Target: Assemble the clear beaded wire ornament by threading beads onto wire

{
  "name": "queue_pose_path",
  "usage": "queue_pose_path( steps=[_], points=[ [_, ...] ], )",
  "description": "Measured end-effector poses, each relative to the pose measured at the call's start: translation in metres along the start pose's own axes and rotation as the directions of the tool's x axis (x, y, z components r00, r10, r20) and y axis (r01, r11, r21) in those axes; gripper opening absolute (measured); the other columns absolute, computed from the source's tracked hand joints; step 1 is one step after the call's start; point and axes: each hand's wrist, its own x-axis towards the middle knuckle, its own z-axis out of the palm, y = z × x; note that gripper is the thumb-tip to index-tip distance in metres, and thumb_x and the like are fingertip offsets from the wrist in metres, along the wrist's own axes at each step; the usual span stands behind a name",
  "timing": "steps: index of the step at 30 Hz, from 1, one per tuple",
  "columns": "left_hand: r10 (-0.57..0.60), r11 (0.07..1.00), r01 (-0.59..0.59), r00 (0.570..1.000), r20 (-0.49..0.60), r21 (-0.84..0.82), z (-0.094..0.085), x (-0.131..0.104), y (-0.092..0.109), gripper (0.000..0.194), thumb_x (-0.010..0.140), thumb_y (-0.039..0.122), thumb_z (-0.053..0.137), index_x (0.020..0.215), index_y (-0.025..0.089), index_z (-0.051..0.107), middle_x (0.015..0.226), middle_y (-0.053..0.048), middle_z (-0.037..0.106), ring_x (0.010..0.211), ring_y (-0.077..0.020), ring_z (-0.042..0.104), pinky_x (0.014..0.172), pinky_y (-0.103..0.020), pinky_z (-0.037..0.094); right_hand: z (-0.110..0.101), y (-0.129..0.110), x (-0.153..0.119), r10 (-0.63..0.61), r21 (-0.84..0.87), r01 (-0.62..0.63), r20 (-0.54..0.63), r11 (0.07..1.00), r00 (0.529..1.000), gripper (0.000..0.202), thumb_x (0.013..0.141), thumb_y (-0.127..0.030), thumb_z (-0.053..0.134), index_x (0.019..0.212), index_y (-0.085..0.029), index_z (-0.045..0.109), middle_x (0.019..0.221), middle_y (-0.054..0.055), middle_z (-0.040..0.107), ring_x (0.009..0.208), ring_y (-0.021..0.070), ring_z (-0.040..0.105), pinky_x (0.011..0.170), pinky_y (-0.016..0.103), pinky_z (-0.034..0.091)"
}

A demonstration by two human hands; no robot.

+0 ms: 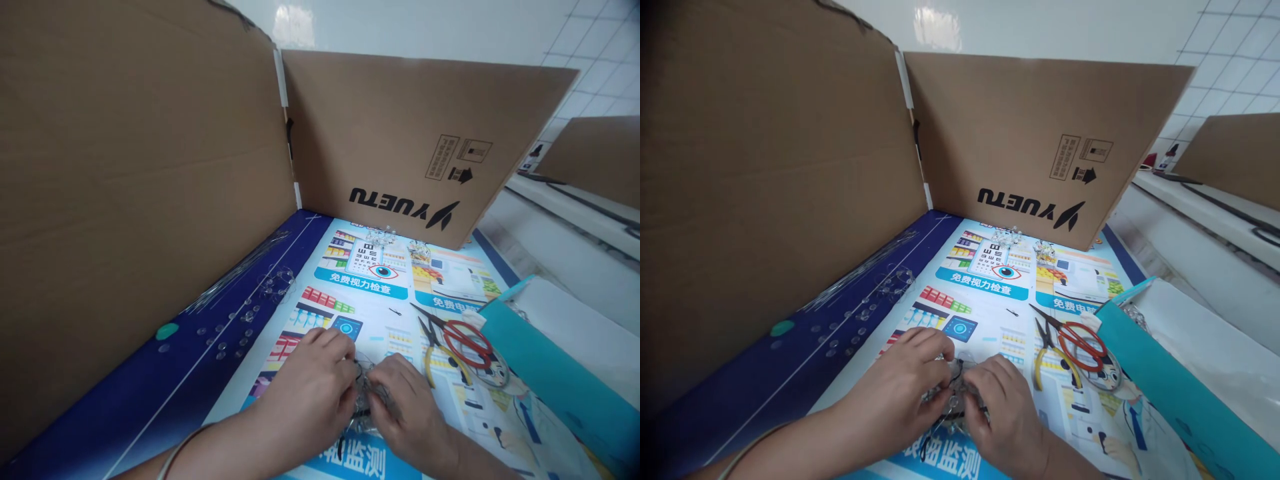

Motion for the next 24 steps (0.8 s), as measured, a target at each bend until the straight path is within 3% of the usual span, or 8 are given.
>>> queue_pose_path(
  steps=[5, 12, 19, 24],
  points=[
    [-0.010, 1.000, 0.009, 0.999, 0.036, 0.027, 0.000, -0.001, 0.000, 0.011, 0.076, 0.016, 0.054, 0.066, 0.017, 0.059, 0.086, -0.005, 0.058, 0.085, -0.0236, 0.050, 0.077, -0.042, 0.036, -0.001, -0.001, 0.001, -0.009, 0.001, 0.009, -0.003, 1.000, 1.000, 0.024, 0.081, -0.008, 0.047, 0.103, -0.017, 0.050, 0.085, 0.007, 0.059, 0.078, 0.0194, 0.051, 0.069, 0.037, 0.046],
    [-0.022, 0.987, 0.032, 0.998, 0.062, -0.156, 0.005, 0.000, -0.009, 0.012, 0.071, 0.006, 0.052, 0.070, 0.017, 0.057, 0.085, -0.004, 0.058, 0.083, -0.0194, 0.052, 0.076, -0.034, 0.040, -0.004, -0.005, 0.002, 0.058, 0.042, -0.059, 0.018, 0.997, 0.998, 0.017, 0.084, -0.011, 0.046, 0.098, -0.017, 0.053, 0.082, 0.006, 0.060, 0.075, 0.0184, 0.053, 0.067, 0.035, 0.046],
    [-0.024, 0.945, 0.061, 0.993, 0.117, -0.322, 0.002, 0.001, -0.015, 0.010, 0.077, 0.008, 0.052, 0.074, 0.018, 0.053, 0.086, -0.003, 0.056, 0.084, -0.0171, 0.051, 0.073, -0.030, 0.042, 0.000, 0.002, -0.002, 0.053, 0.057, -0.052, -0.010, 0.997, 0.999, 0.026, 0.086, -0.009, 0.044, 0.108, -0.019, 0.053, 0.090, 0.006, 0.062, 0.082, 0.0174, 0.057, 0.071, 0.031, 0.049],
    [-0.044, 0.929, 0.091, 0.990, 0.137, -0.358, 0.001, 0.003, -0.019, 0.011, 0.080, 0.010, 0.050, 0.077, 0.018, 0.055, 0.083, -0.002, 0.056, 0.082, -0.0161, 0.052, 0.073, -0.028, 0.042, -0.003, 0.007, 0.001, 0.040, 0.036, -0.043, 0.076, 0.998, 0.996, 0.028, 0.088, -0.011, 0.042, 0.114, -0.018, 0.053, 0.092, 0.008, 0.061, 0.083, 0.0177, 0.058, 0.071, 0.031, 0.050]
  ],
)
